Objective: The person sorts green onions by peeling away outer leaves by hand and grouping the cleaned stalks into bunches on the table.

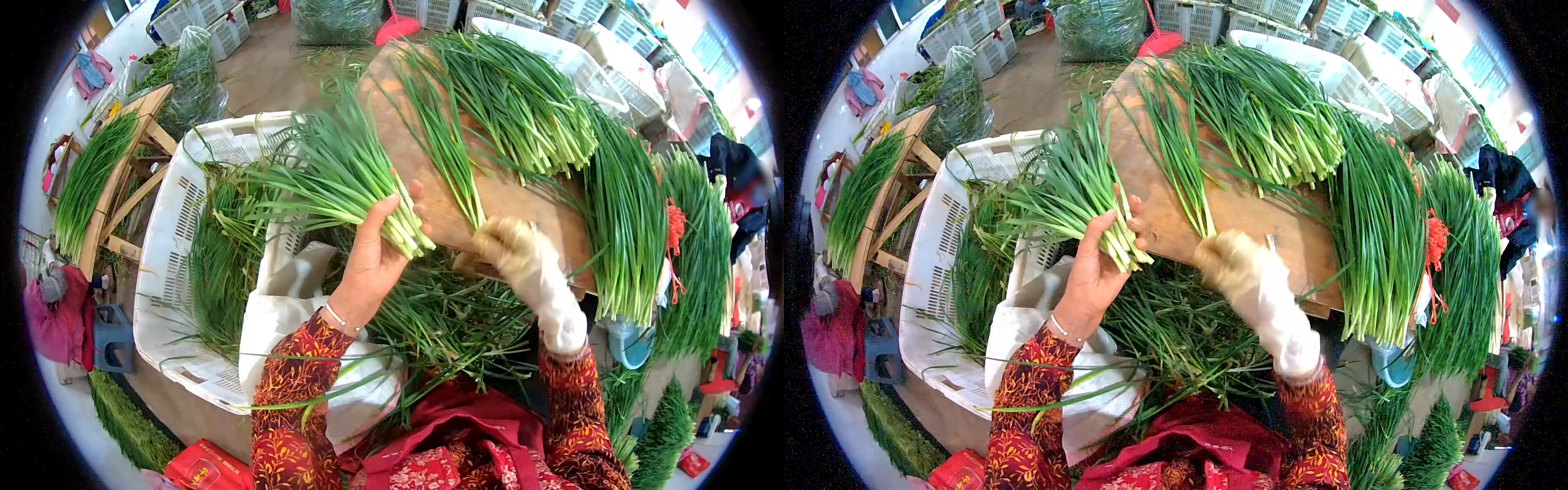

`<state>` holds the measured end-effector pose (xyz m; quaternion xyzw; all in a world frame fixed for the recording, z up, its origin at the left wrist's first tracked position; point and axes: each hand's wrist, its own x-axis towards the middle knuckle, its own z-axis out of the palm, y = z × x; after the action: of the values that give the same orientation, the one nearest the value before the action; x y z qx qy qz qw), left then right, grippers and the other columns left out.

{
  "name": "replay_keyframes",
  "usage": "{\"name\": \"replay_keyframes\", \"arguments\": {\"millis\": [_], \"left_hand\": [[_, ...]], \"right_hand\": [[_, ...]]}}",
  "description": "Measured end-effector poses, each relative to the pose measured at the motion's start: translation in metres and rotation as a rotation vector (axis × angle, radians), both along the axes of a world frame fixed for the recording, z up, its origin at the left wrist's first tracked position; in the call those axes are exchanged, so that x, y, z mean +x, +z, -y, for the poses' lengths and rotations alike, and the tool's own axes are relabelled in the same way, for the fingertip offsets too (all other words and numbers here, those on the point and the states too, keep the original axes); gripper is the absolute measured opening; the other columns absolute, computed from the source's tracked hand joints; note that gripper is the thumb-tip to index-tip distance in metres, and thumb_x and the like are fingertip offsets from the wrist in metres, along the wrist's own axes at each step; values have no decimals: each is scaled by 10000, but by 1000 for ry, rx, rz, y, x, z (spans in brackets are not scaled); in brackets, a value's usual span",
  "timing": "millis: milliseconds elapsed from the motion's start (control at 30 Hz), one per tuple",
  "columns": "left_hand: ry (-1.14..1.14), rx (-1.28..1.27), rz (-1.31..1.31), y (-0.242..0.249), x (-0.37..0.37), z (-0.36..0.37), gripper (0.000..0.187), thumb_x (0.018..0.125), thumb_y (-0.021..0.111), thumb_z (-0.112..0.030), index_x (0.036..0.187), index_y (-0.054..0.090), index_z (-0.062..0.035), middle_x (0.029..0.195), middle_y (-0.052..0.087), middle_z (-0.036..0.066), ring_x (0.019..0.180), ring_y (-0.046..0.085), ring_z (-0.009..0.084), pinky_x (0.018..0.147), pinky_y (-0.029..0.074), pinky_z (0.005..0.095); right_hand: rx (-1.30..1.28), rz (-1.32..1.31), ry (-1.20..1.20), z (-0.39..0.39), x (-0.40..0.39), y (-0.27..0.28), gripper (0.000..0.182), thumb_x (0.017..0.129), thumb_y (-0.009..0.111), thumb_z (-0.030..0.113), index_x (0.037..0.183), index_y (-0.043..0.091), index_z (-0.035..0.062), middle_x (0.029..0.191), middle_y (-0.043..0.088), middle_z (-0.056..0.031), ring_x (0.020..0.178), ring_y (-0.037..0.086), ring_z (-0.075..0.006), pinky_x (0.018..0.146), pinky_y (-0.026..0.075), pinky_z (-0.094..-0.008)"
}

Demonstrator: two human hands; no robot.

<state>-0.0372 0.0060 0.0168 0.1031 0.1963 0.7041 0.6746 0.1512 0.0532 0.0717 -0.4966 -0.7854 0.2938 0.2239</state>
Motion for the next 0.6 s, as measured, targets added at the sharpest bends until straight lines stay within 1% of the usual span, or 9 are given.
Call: {"name": "replay_keyframes", "arguments": {"millis": [67, 133, 200, 267, 333, 400, 433, 567, 600], "left_hand": [[38, -20, -29, 4, 6, 1, 231, 850, 532, -171, 1038, 465, -55, 1002, 550, 60, 752, 507, 136, 602, 439, 279], [27, -47, -84, 3, 8, 3, 254, 853, 535, -198, 1047, 458, -55, 1034, 550, 54, 737, 506, 135, 608, 440, 278], [6, -57, -94, 2, 5, 3, 264, 857, 537, -211, 1055, 453, -58, 980, 548, 29, 728, 507, 121, 631, 444, 279], [-78, -4, -49, -2, 3, 0, 255, 860, 537, -205, 1058, 455, -66, 884, 523, -4, 732, 506, 107, 657, 447, 280], [-96, 7, -8, -1, 5, 0, 246, 866, 533, -211, 1051, 456, -69, 812, 483, -25, 724, 498, 97, 671, 443, 276], [-111, -40, -15, 2, 6, 1, 232, 866, 533, -204, 1035, 458, -65, 800, 479, -16, 713, 488, 104, 656, 440, 273], [-122, -28, 14, -1, 5, 0, 210, 860, 542, -190, 1007, 466, -61, 812, 490, -2, 695, 480, 112, 630, 441, 274], [-108, -57, -33, -3, 12, 0, 193, 848, 559, -170, 992, 508, -52, 877, 533, 29, 677, 487, 126, 584, 443, 278], [-107, -86, -30, -2, 14, 0, 209, 835, 581, -174, 1000, 526, -58, 886, 545, 35, 678, 494, 124, 580, 445, 277]], "right_hand": [[-18, 125, -62, -15, -8, -1, 225, 766, 621, 303, 844, 604, 92, 790, 618, -106, 686, 591, -274, 613, 452, -366], [146, 279, -36, -27, -11, -20, 245, 756, 626, 318, 841, 603, 89, 749, 613, -116, 682, 587, -283, 620, 449, -362], [112, 265, -50, -32, -12, -21, 249, 754, 623, 324, 835, 603, 89, 742, 611, -120, 689, 583, -290, 620, 445, -362], [-2, 186, -123, -37, -8, -18, 223, 771, 612, 278, 828, 599, 62, 711, 585, -113, 657, 568, -236, 609, 427, -326], [103, 192, -98, -44, 1, -21, 191, 796, 593, 262, 849, 606, 79, 742, 609, -101, 645, 578, -228, 594, 435, -320], [-160, -329, -121, -45, 5, -16, 157, 837, 569, 210, 865, 596, 58, 699, 583, -23, 624, 532, -97, 570, 410, -228], [-311, -588, -118, -41, 5, -9, 111, 853, 558, 153, 877, 581, 47, 700, 540, 29, 643, 460, -28, 567, 373, -170], [-215, -631, -37, -19, -12, -4, 83, 823, 591, 100, 869, 569, 35, 721, 548, 26, 627, 461, -35, 559, 387, -180], [-138, -559, 38, -16, -16, -10, 71, 817, 593, 91, 848, 561, 35, 712, 573, 9, 633, 515, -49, 565, 407, -180]]}}
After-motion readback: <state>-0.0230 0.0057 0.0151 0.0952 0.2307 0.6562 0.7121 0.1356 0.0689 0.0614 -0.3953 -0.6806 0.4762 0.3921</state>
